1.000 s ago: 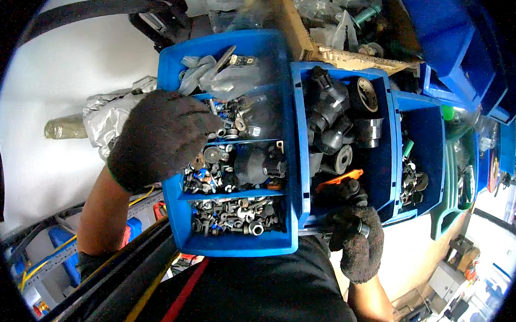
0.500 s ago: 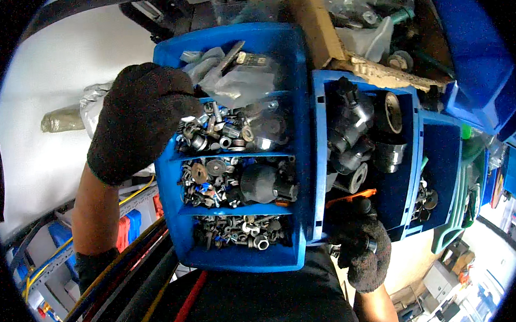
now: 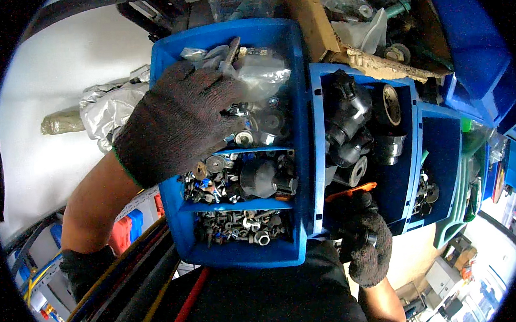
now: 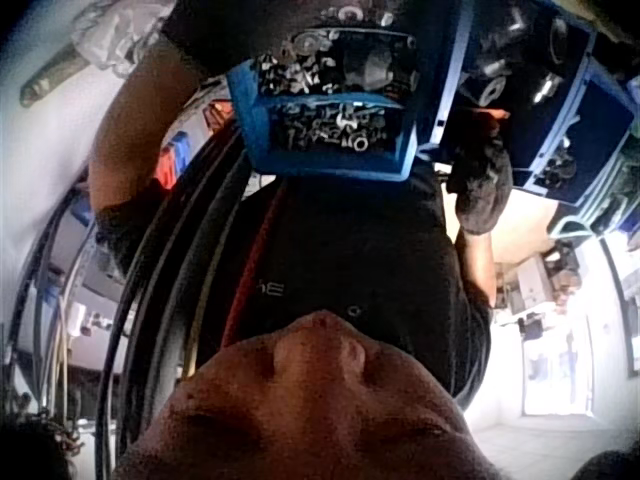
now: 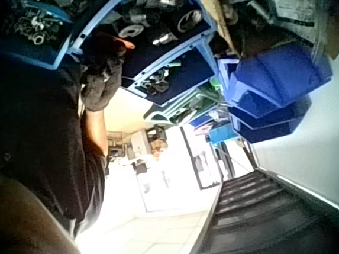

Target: The person searches through blue bins of hardware to find a specific bolt, then assembles it with a nut and a rubber bushing. The person walks to a car lift and hands the assembled part to a coworker.

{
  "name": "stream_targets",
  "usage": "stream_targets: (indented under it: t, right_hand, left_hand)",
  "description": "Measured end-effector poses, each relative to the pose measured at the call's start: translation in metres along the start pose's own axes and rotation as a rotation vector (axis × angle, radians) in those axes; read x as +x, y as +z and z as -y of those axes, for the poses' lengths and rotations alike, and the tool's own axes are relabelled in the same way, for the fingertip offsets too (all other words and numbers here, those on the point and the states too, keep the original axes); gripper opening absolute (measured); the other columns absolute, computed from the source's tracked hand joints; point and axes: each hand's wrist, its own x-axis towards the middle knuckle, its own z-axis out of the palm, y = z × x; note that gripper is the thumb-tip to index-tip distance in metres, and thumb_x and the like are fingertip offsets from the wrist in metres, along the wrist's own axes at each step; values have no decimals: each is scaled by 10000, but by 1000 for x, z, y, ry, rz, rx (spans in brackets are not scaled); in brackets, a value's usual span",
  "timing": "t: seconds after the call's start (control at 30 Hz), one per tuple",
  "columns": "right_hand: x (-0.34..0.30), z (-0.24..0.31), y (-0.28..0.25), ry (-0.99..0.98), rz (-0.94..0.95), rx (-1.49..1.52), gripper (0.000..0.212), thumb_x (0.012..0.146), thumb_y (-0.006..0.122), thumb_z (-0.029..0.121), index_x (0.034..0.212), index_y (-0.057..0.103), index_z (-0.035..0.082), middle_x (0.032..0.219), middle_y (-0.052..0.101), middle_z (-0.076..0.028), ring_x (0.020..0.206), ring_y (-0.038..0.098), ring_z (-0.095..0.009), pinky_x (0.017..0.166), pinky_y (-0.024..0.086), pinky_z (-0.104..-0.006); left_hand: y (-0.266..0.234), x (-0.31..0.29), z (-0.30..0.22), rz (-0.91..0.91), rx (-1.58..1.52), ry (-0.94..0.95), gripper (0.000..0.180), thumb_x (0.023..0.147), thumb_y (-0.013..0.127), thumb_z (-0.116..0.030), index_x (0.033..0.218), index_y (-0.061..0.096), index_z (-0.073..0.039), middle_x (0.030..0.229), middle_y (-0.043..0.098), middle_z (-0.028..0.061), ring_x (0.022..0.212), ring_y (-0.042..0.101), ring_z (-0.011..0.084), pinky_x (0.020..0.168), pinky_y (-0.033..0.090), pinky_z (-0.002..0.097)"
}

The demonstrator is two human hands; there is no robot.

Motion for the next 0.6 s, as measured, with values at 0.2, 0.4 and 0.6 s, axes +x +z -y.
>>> stream_targets:
  t: [0.2, 0.4, 0.6]
  right_hand:
    - [-4, 7, -6, 114, -10, -9, 683, 934, 697, 540, 1282, 581, -37, 1140, 713, -176, 942, 719, -250, 781, 607, -333]
    - [-18, 29, -13, 93, 85, 31, 258, 1021, 654, 247, 1196, 706, 65, 1079, 742, -109, 920, 731, -209, 774, 626, -320]
    - [-9, 123, 14, 291, 408, -228, 302, 951, 767, 258, 1198, 716, 90, 1226, 704, -137, 1108, 693, -210, 1011, 578, -429]
  left_hand:
    - [-8, 3, 11, 99, -279, -5, 246, 779, 829, -253, 996, 770, -157, 1154, 704, 50, 1185, 620, 256, 955, 492, 453]
    - [-41, -33, 0, -196, -1046, -525, 204, 768, 788, -40, 950, 713, -97, 1088, 732, 95, 1055, 698, 273, 905, 556, 417]
    - [-45, -6, -71, -192, -1447, -18, 252, 843, 812, -153, 971, 612, -70, 942, 647, 114, 834, 670, 274, 744, 549, 395]
